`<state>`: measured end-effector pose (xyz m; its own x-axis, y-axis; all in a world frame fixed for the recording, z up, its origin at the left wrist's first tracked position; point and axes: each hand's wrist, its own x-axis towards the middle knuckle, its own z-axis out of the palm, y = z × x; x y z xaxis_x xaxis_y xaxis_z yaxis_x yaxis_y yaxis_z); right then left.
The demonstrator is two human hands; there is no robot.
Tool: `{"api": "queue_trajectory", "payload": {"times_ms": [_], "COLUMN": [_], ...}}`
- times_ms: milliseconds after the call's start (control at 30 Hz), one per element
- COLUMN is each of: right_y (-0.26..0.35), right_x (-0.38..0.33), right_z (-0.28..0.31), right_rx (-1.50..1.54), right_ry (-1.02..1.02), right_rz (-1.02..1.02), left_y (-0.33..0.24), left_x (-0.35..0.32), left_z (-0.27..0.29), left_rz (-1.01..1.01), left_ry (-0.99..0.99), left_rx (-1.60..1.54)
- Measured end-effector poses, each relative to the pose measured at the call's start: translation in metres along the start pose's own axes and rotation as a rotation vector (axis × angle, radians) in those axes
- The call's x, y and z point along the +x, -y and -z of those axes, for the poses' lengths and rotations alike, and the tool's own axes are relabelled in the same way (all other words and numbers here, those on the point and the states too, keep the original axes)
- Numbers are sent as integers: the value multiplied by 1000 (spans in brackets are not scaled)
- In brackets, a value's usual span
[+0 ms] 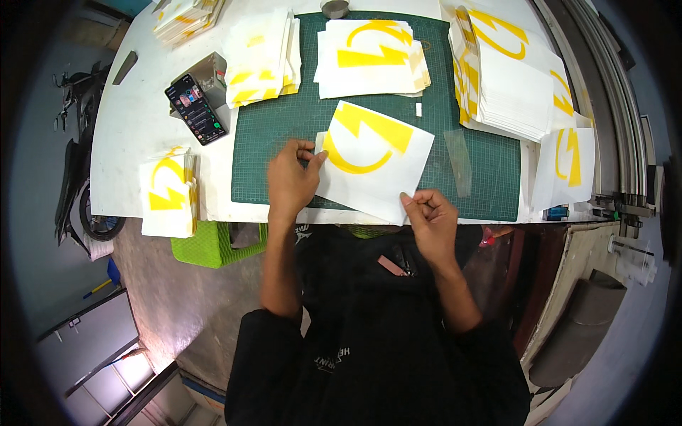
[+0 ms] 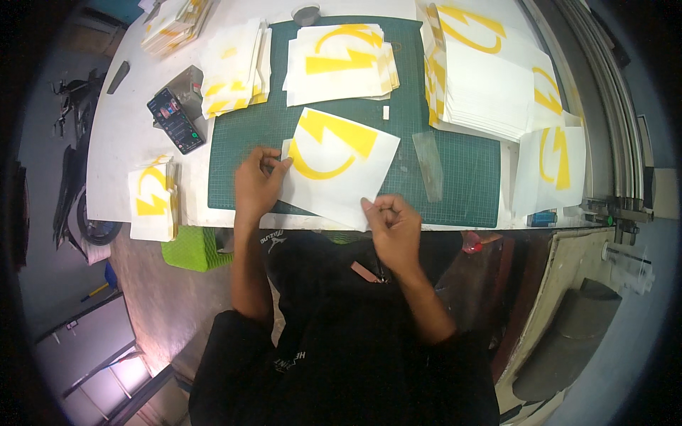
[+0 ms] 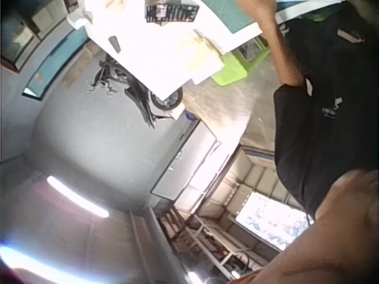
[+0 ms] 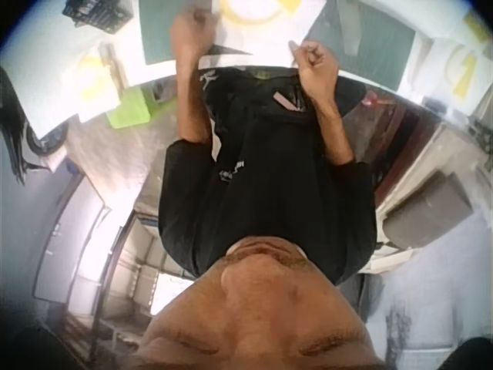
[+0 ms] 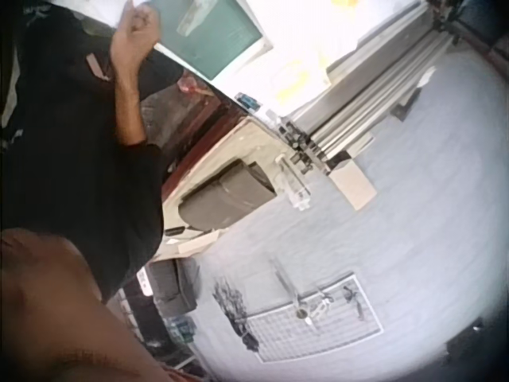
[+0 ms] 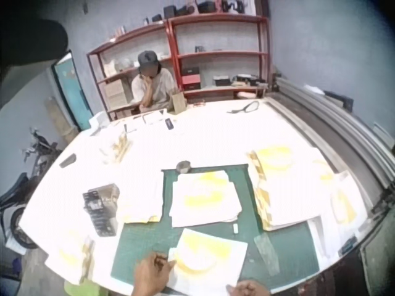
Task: The person folds white paper sheets printed with a yellow logo in half on a green cutting mat. They smooth the crease with their hands and stack the folded sheets into a pile. The process is repeated for multiple sheets throughout the clip.
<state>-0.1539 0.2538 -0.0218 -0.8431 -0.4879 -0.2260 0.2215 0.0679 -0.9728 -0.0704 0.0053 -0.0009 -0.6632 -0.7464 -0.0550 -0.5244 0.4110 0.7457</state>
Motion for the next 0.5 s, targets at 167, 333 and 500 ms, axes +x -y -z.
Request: {"api": "queue_trajectory", "payload": {"times_ms": [167, 333, 500], "right_y": [10, 7, 2], "right_x": [30, 42, 41], "right_z": [17, 35, 38], "right_rx": [-9, -22, 227], "right_ry": [23, 124, 188], "right_rz": [-3, 45, 63], "left_y": [3, 10, 8], "left_x": [-1, -6, -11], "left_z": [-3, -12, -15], "left_rz": [-54, -89, -26], "left_ry": [37, -241, -96], "left_rx": [-68, -250, -481]}}
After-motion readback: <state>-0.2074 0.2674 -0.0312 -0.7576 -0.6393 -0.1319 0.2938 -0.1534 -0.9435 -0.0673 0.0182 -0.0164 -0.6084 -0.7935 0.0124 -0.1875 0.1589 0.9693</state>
